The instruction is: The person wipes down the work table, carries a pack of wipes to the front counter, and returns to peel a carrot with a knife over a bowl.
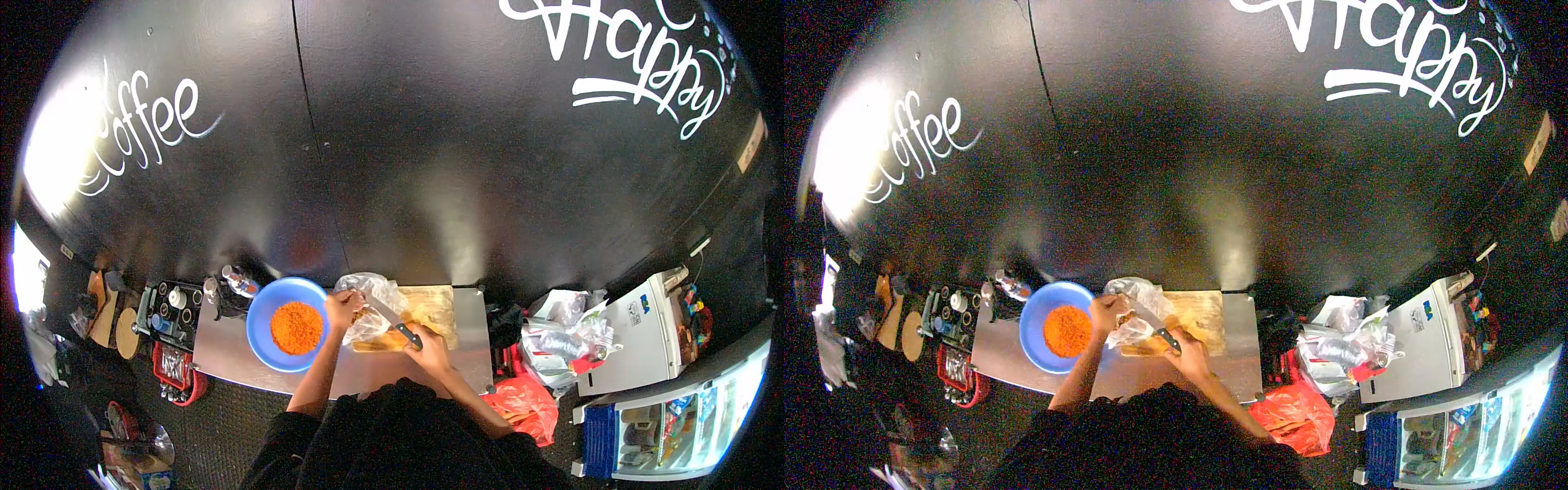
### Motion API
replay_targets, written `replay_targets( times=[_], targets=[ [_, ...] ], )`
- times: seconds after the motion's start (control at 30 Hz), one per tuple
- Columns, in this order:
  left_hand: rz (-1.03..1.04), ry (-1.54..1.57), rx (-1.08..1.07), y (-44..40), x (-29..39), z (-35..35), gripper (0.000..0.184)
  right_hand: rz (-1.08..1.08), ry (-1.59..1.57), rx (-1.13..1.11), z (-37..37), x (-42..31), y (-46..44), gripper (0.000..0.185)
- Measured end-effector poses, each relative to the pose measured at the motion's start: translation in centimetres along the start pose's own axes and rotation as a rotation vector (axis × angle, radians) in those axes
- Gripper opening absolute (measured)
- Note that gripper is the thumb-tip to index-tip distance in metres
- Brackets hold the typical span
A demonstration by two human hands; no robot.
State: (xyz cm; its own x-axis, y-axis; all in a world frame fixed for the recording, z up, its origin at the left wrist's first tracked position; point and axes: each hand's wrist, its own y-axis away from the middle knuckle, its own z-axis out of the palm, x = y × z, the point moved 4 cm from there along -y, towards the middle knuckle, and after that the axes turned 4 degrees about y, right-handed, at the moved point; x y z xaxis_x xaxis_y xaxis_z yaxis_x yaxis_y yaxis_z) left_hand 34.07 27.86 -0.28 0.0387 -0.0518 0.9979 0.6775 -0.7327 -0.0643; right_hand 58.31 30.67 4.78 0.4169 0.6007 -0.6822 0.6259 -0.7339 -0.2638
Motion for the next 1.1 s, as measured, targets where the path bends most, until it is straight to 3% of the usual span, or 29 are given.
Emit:
replay_targets(
  times=[0.1,0.3,0.37,0.5,0.57,0.9,0.97,1.1],
  targets=[
    [0.063,-0.171,-0.002,0.4,0.6,-0.4,0.008,0.051,-0.054,0.011,-0.3,0.3,0.0,0.032],
    [-0.041,0.122,-0.087,0.3,0.4,0.9,0.012,0.046,-0.046,0.016,-0.5,0.8,0.1,0.03],
    [-0.074,-0.092,-0.14,0.2,0.7,1.3,0.014,0.031,-0.069,-0.013,-0.4,0.8,0.2,0.03],
    [-0.084,-0.189,-0.138,0.4,1.7,1.5,0.015,0.023,-0.042,-0.025,0.1,1.5,0.2,0.032],
    [0.015,-0.346,-0.109,0.7,2.8,1.7,0.014,-0.055,0.075,0.004,0.0,1.5,0.2,0.033],
    [-0.076,-0.205,-0.005,0.4,-1.1,0.8,0.014,-0.077,0.013,-0.062,0.3,1.5,-0.4,0.034],
    [0.103,-0.294,0.096,0.3,-1.2,0.3,0.012,-0.069,-0.082,-0.036,0.0,1.0,-0.5,0.031],
    [0.182,-0.418,0.144,0.0,-3.7,-0.9,0.012,0.003,-0.085,-0.002,-0.5,0.9,-0.4,0.026]
  ],
)
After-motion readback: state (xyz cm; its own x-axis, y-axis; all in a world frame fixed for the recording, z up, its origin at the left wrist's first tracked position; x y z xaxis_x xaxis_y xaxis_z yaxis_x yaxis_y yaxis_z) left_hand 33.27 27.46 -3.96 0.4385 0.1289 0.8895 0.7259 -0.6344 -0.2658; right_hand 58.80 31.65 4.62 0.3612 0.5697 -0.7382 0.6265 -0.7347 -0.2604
